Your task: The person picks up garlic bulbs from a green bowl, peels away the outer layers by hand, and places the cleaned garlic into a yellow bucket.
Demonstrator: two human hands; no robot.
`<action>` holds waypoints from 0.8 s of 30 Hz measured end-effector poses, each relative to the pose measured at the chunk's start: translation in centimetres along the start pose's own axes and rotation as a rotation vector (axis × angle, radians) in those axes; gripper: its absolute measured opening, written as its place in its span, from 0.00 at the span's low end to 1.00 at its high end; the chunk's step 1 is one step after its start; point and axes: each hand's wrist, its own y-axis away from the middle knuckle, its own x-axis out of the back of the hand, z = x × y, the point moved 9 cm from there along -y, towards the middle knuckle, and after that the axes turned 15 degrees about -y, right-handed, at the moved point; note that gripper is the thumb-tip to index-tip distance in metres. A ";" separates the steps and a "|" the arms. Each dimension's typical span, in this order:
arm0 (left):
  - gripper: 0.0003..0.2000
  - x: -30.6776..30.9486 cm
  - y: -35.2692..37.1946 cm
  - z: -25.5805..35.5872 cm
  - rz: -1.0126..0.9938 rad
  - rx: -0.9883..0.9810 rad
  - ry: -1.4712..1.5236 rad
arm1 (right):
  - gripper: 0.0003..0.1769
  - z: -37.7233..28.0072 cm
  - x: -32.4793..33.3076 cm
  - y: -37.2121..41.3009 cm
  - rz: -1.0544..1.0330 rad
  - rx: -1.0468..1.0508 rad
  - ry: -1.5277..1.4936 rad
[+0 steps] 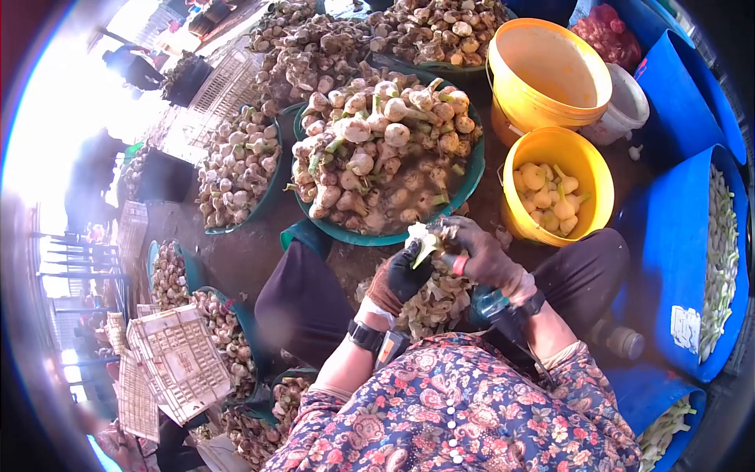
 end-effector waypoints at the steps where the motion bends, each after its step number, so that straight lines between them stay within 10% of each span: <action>1: 0.13 0.4 0.8 2.0 0.061 -0.214 -0.561 | 0.16 -1.4 -0.4 0.1 -0.015 0.194 0.339; 2: 0.13 -1.2 2.0 4.7 0.124 -0.427 -1.121 | 0.16 -2.6 -1.4 0.5 -0.030 0.389 0.676; 3: 0.16 0.4 0.4 0.7 0.053 -0.049 -0.233 | 0.14 -2.2 -1.4 0.4 -0.031 0.345 0.702; 6: 0.15 1.5 1.4 1.0 0.214 0.113 -0.266 | 0.09 0.5 0.6 0.4 0.201 0.095 0.426; 7: 0.11 1.2 1.8 2.1 0.261 0.072 -0.376 | 0.07 4.3 2.0 1.0 0.358 -0.265 -0.091; 10: 0.08 -1.7 3.7 5.3 0.038 -0.385 -0.831 | 0.10 11.3 5.0 2.5 0.582 -0.443 -0.479; 14: 0.06 -3.8 6.8 5.9 -0.344 -0.449 -1.002 | 0.10 13.3 6.5 3.7 0.847 -0.507 -0.772; 18: 0.10 -2.0 7.4 1.9 -0.583 -0.295 -1.581 | 0.14 10.5 5.8 3.5 0.795 -0.521 -0.804; 19: 0.16 2.5 5.9 -1.2 -0.410 0.106 -1.705 | 0.15 10.4 5.1 4.0 0.882 -0.559 -0.895; 22: 0.18 5.8 5.0 -1.9 -0.348 0.303 -1.926 | 0.14 12.7 5.3 3.0 0.660 -0.640 -1.169; 24: 0.28 4.5 4.5 0.3 -0.219 0.094 -1.790 | 0.17 11.2 6.1 2.9 0.618 -0.555 -0.927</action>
